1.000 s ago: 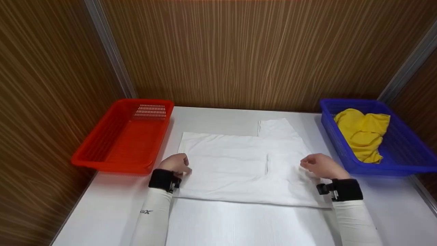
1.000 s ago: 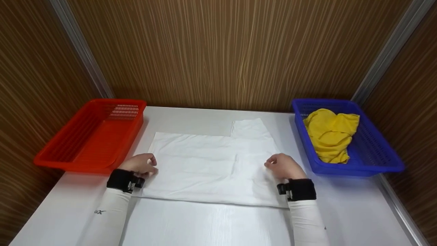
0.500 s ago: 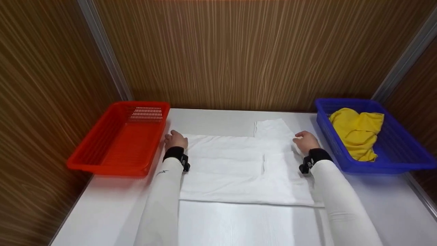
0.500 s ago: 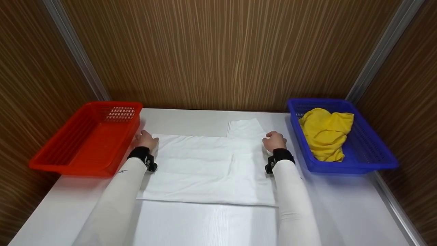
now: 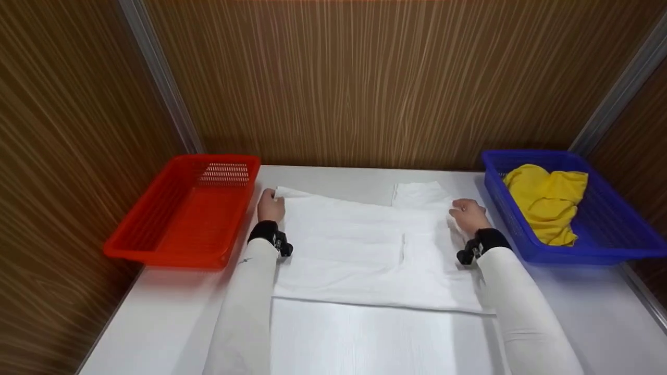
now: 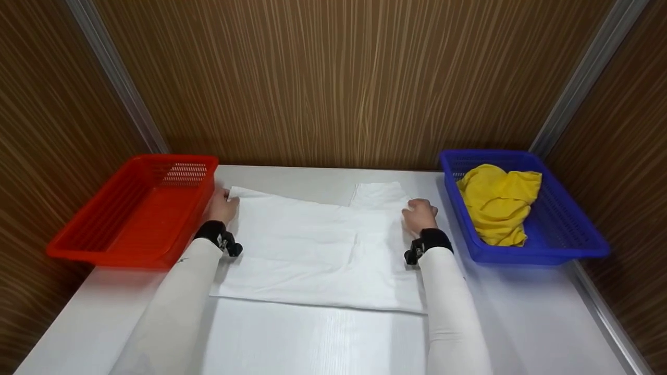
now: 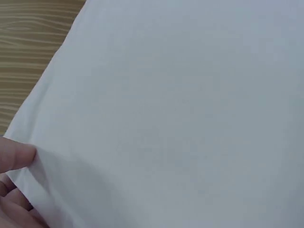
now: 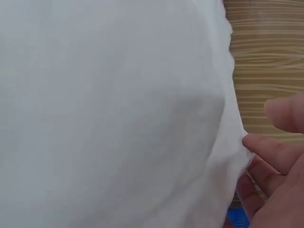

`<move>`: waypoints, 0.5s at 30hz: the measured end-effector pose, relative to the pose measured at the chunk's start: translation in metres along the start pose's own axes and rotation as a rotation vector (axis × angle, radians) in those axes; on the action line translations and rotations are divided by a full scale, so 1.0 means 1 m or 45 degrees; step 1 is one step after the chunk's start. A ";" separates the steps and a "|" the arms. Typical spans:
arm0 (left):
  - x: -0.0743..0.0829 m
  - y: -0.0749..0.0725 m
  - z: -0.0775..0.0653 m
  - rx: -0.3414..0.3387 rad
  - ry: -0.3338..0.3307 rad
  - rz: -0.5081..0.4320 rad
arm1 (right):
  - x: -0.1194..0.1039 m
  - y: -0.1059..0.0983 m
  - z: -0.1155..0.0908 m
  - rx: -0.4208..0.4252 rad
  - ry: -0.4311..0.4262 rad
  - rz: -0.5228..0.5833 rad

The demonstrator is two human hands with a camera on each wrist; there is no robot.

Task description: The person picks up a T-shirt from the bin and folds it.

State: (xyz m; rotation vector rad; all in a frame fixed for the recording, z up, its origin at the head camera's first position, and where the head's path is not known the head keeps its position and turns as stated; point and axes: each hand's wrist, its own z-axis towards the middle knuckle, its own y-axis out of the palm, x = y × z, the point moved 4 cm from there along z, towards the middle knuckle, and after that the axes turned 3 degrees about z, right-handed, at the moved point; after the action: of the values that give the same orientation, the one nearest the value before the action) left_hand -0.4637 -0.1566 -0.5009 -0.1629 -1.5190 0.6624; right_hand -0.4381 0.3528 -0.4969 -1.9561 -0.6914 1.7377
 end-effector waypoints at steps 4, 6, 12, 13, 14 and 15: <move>0.017 -0.011 -0.003 0.130 0.124 -0.166 | -0.007 -0.014 -0.016 0.130 -0.091 0.228; 0.023 -0.019 -0.010 0.171 0.154 -0.274 | -0.008 -0.022 -0.032 0.223 -0.115 0.305; 0.015 -0.037 -0.044 0.138 0.152 -0.346 | 0.004 -0.043 -0.083 0.262 -0.140 0.284; 0.011 -0.039 -0.050 0.118 0.144 -0.306 | 0.009 -0.045 -0.089 0.199 -0.113 0.265; 0.006 -0.040 -0.055 0.089 0.137 -0.248 | 0.013 -0.045 -0.094 0.122 -0.075 0.236; 0.002 -0.041 -0.060 0.054 0.122 -0.176 | 0.017 -0.045 -0.098 0.042 -0.034 0.196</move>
State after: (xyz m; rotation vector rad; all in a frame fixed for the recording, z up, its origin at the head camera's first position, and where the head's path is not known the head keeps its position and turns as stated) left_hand -0.3950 -0.1710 -0.4835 -0.0557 -1.4094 0.5682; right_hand -0.3427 0.3991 -0.4707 -2.0141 -0.5293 1.8555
